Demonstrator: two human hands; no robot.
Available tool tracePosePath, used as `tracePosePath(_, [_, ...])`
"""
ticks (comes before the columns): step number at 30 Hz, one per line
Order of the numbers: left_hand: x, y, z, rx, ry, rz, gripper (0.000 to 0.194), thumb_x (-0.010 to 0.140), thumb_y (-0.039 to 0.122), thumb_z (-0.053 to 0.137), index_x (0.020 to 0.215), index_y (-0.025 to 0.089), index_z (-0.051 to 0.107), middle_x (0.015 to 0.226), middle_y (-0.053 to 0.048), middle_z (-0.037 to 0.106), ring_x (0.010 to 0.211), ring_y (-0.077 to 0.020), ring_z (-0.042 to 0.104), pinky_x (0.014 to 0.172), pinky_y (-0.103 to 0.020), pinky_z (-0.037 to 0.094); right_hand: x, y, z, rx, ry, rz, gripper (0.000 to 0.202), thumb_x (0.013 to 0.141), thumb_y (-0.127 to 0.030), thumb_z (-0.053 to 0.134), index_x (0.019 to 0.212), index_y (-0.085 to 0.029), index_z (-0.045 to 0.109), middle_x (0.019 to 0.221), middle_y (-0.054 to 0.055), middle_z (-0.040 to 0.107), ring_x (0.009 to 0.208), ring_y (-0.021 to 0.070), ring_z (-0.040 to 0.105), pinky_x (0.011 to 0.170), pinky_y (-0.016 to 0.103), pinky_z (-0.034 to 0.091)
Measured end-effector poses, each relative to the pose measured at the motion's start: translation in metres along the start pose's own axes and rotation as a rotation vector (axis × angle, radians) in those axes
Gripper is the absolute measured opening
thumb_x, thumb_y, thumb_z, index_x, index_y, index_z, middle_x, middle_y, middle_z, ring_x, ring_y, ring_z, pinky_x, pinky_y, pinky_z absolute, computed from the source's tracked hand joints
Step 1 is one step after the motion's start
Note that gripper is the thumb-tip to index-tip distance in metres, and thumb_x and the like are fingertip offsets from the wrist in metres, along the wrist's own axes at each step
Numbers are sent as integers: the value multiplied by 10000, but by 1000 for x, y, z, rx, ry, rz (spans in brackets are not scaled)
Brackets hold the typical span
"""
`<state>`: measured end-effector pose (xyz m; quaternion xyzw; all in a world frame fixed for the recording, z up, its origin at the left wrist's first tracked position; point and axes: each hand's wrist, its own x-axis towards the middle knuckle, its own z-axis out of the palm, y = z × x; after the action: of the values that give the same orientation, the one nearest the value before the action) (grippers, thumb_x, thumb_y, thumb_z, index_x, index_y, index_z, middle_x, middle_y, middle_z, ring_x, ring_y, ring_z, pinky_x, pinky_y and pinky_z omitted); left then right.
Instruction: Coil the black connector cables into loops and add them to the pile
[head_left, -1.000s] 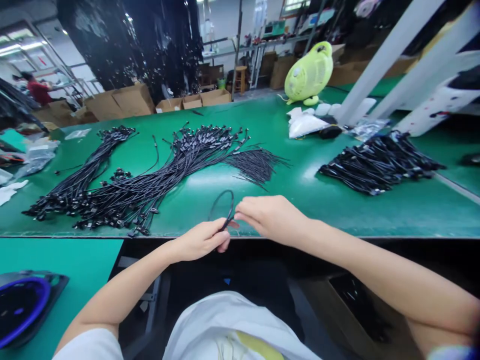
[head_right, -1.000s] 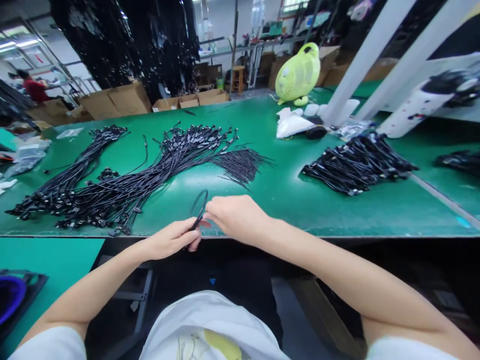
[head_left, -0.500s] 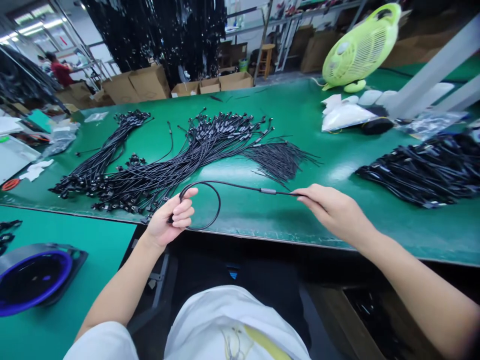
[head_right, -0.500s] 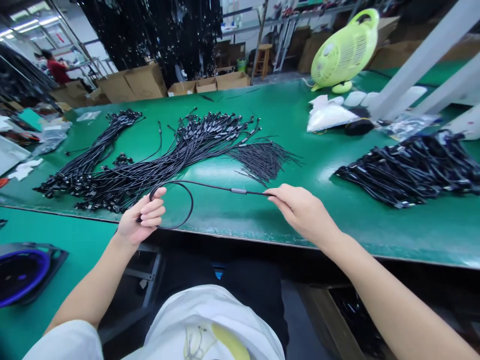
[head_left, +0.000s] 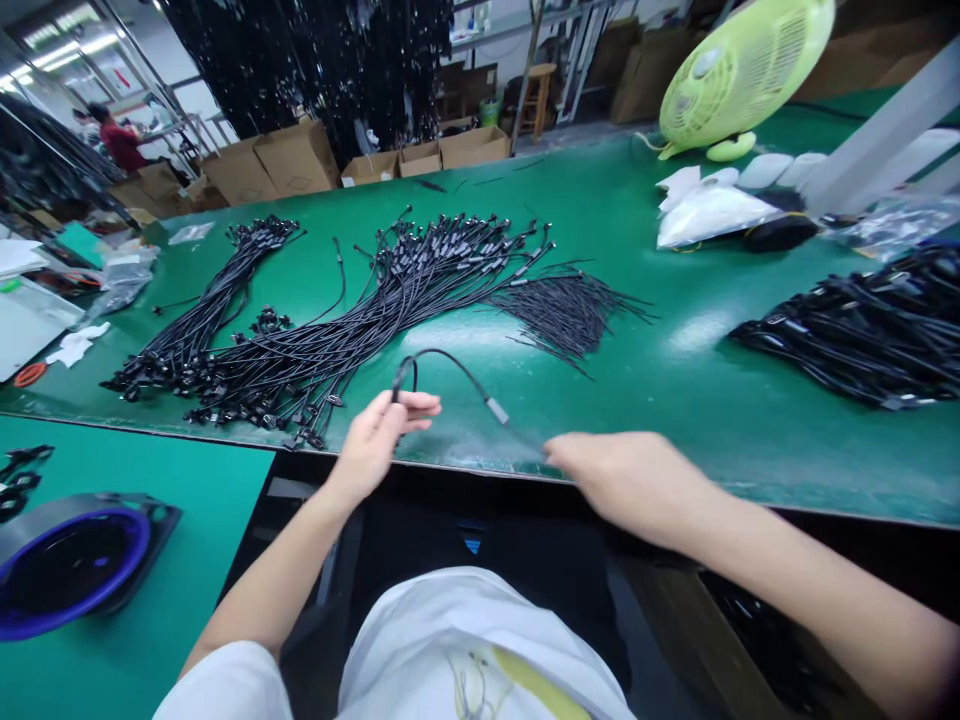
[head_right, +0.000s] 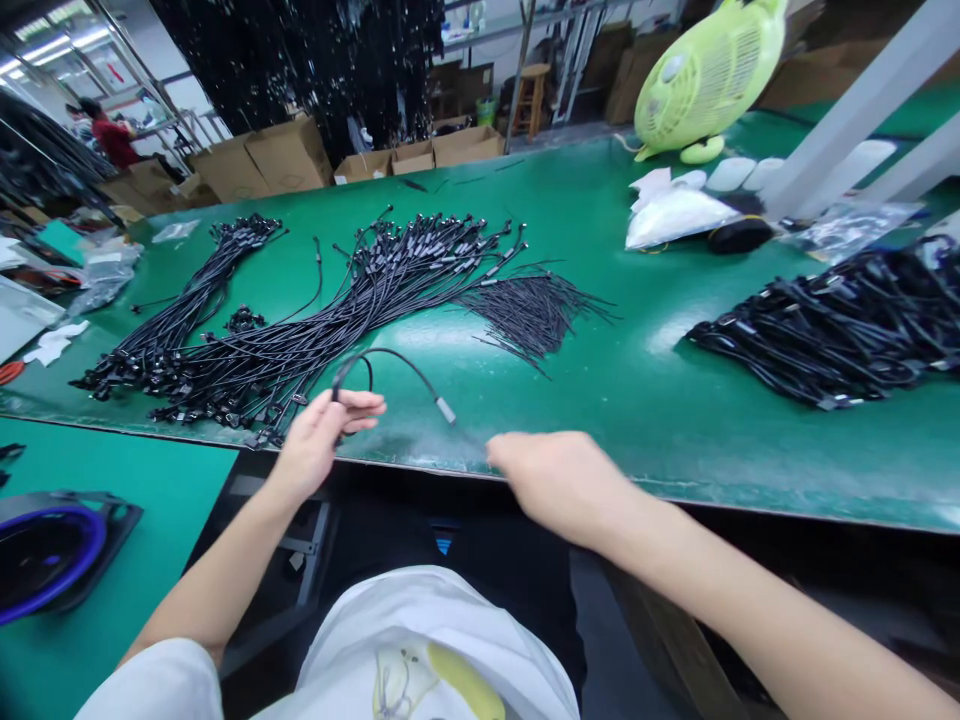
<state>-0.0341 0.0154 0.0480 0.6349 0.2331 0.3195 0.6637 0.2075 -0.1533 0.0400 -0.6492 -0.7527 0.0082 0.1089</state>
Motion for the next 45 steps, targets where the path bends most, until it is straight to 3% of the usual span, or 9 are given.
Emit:
tracePosePath(3, [-2,-12,28,328,-279,80,300,966,399,450,977,176,649,1169,-116,669,1122,-231,597,1001,-364,422,16,-31,-11,250,-170,-148,282,935,-176,414,741,-204,617,670,-6,667,564,130,593,533,243,356])
tracePosePath(7, [-14,-17,35,296,-499,-85,311,982,411,403,909,173,590,747,-39,648,738,-170,625,770,-312,471,37,-24,-15,586,183,35,235,948,-346,474,867,-191,629,850,40,666,770,144,606,709,250,436])
tracePosePath(10, [-17,-23,35,-34,-435,-155,307,959,448,454,848,175,538,614,23,501,573,-124,517,618,-270,420,45,-16,8,919,306,149,322,851,-437,620,1055,-189,596,1012,64,642,923,172,598,807,279,467])
tracePosePath(17, [-14,-45,63,-334,-101,-325,438,894,597,487,844,171,577,652,21,469,742,-152,562,804,-307,438,62,-47,51,1581,467,539,302,886,-472,552,780,-190,527,544,-86,334,440,49,283,417,176,262])
tracePosePath(23, [-22,-50,65,-420,-29,-264,349,930,532,478,912,187,530,565,90,357,520,-79,385,832,-328,429,62,-45,40,2226,284,539,396,762,-489,729,695,-155,526,557,-96,241,455,24,159,375,147,186])
tracePosePath(29, [-19,-49,47,110,-227,-145,299,977,429,409,1082,173,521,713,31,473,658,-123,467,802,-314,403,60,-60,46,2121,576,432,328,824,-464,684,728,-186,539,692,-30,463,663,80,495,654,208,483])
tracePosePath(33, [-13,-49,51,387,-247,-139,245,979,360,380,966,178,543,727,17,494,701,-140,476,762,-293,391,63,-70,47,2027,612,392,347,861,-532,603,1035,-232,590,1055,47,610,826,134,592,650,248,512])
tracePosePath(37, [-8,-47,64,113,-142,-193,185,899,334,522,814,171,536,778,-1,534,728,-136,504,737,-271,417,66,-68,44,1916,565,434,452,864,-614,536,1087,-222,568,1055,82,653,746,141,606,465,208,416])
tracePosePath(45, [-13,-30,46,-470,-160,-374,353,845,445,662,989,123,638,593,72,433,499,-47,375,728,-263,470,53,-42,54,1360,382,477,205,855,-351,589,991,-199,565,987,29,639,773,126,625,730,291,541])
